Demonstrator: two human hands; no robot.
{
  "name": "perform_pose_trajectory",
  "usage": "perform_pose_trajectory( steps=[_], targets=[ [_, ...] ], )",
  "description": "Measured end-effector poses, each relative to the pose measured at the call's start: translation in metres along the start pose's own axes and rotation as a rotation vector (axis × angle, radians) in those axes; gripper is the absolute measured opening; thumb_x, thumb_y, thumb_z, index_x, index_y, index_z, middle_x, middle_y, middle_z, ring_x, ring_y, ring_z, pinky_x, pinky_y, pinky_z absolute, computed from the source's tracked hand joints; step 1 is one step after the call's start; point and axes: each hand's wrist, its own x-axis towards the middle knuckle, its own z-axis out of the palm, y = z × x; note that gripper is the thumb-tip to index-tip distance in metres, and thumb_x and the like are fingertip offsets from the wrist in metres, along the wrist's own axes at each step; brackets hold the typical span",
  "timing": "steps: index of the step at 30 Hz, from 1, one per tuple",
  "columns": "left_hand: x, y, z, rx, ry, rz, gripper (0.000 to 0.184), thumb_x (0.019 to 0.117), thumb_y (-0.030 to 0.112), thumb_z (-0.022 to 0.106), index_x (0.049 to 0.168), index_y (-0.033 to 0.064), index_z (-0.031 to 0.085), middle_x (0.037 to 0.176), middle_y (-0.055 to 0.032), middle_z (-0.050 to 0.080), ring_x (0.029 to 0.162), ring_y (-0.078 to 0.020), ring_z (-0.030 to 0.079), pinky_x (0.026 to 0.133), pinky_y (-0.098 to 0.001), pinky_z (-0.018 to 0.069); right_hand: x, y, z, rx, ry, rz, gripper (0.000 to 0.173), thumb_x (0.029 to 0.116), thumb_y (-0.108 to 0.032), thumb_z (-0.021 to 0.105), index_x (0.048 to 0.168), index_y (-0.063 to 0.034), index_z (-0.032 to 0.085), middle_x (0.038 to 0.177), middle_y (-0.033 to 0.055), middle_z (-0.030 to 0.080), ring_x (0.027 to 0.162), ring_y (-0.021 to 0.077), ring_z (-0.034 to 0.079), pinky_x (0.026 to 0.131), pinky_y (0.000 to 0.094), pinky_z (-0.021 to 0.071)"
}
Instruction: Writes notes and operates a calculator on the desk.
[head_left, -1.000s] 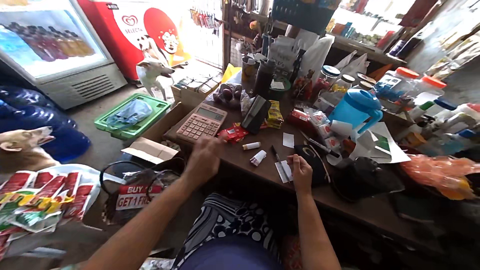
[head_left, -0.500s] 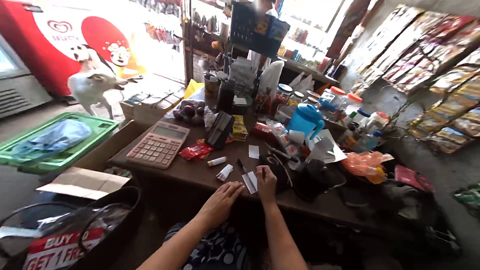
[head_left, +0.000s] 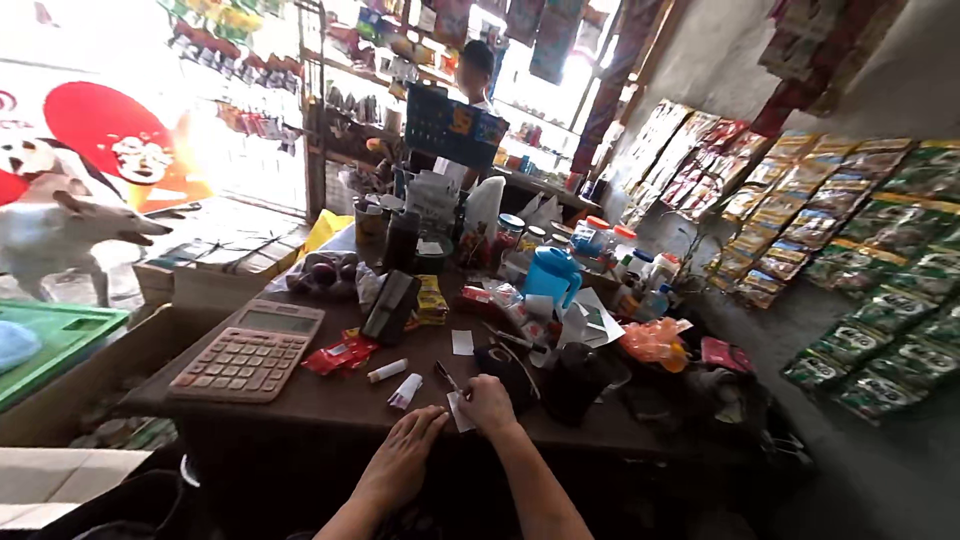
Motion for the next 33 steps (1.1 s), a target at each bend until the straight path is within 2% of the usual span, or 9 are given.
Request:
perform_pose_trajectory(
  steps=[5,7,9,12,15,18,22,26,33],
  targets=[
    [0.000,-0.002,-0.001,-0.022,-0.033,-0.017,0.069,0.0713,-0.001,0.079,0.137,0.0094,0.063,0.141,-0.0106,0.061,0.134,-0.0311,0.055,0.113,-0.0477,0.0434,-0.001,-0.006,-0.017,0.419,0.253,-0.124,0.026,0.0935,-0.016,0.072,0.109,0.0045,0.070,0.095,0.0164,0.071,0.084,0.0239,0.069,0.081,0.0428,0.0569],
    [-0.001,0.000,-0.005,-0.025,-0.066,-0.027,0.070,0.0719,-0.002,0.079,0.139,0.0090,0.061,0.143,-0.0111,0.059,0.136,-0.0313,0.054,0.114,-0.0475,0.0421,0.003,-0.006,-0.009,0.663,0.302,-0.194,0.019,0.0945,-0.008,0.066,0.104,0.0067,0.060,0.083,0.0125,0.064,0.067,0.0173,0.065,0.065,0.0351,0.0582],
    [-0.002,0.001,-0.008,-0.029,-0.077,-0.031,0.071,0.0716,-0.003,0.079,0.140,0.0083,0.060,0.144,-0.0116,0.059,0.136,-0.0312,0.053,0.114,-0.0473,0.0413,0.008,-0.005,0.008,0.893,0.334,-0.278,0.006,0.0971,-0.001,0.055,0.094,0.0036,0.054,0.072,0.0040,0.058,0.056,0.0086,0.060,0.058,0.0253,0.0564],
    [-0.001,0.001,-0.007,-0.035,-0.076,-0.037,0.069,0.0727,-0.003,0.078,0.139,0.0083,0.061,0.143,-0.0112,0.060,0.136,-0.0311,0.053,0.114,-0.0470,0.0411,0.021,0.007,0.039,1.076,0.338,-0.259,0.025,0.1078,-0.011,0.039,0.093,0.0024,0.055,0.072,0.0030,0.062,0.056,0.0069,0.061,0.057,0.0229,0.0564],
    [-0.002,0.001,-0.008,-0.034,-0.104,-0.047,0.066,0.0760,-0.001,0.076,0.139,0.0075,0.061,0.145,-0.0113,0.058,0.137,-0.0307,0.052,0.116,-0.0465,0.0396,0.025,0.014,0.058,1.095,0.349,-0.235,0.044,0.1119,-0.022,0.032,0.104,0.0076,0.063,0.089,0.0107,0.072,0.071,0.0120,0.069,0.068,0.0274,0.0599],
    [-0.004,0.002,-0.006,-0.027,-0.041,-0.029,0.064,0.0747,-0.002,0.076,0.137,0.0074,0.063,0.142,-0.0121,0.060,0.134,-0.0310,0.055,0.114,-0.0471,0.0422,0.023,0.013,0.059,1.066,0.332,-0.264,0.038,0.1105,-0.017,0.039,0.110,0.0104,0.066,0.101,0.0152,0.075,0.084,0.0142,0.073,0.081,0.0294,0.0613],
    [-0.002,0.002,-0.012,-0.041,-0.049,-0.018,0.064,0.0761,-0.005,0.074,0.138,0.0041,0.061,0.142,-0.0153,0.059,0.135,-0.0343,0.054,0.114,-0.0502,0.0418,0.023,0.012,0.050,0.947,0.373,-0.302,0.024,0.1035,-0.013,0.056,0.096,0.0070,0.065,0.081,0.0066,0.070,0.069,0.0058,0.065,0.066,0.0232,0.0566],
    [-0.002,0.007,-0.029,-0.122,-0.208,-0.058,0.071,0.0797,-0.008,0.071,0.148,0.0018,0.051,0.151,-0.0193,0.051,0.142,-0.0389,0.046,0.118,-0.0540,0.0331,0.022,0.015,0.045,0.964,0.361,-0.248,0.027,0.1055,-0.011,0.050,0.086,0.0054,0.061,0.069,0.0011,0.063,0.058,0.0011,0.056,0.057,0.0184,0.0497],
    [-0.005,-0.002,-0.011,-0.120,-0.064,0.012,0.070,0.0767,-0.008,0.069,0.144,0.0044,0.054,0.145,-0.0149,0.057,0.135,-0.0356,0.054,0.112,-0.0541,0.0411,0.032,0.034,0.047,0.857,0.363,-0.224,0.031,0.1041,-0.015,0.059,0.078,0.0011,0.058,0.062,0.0026,0.060,0.052,0.0056,0.057,0.054,0.0223,0.0522]
  ],
)
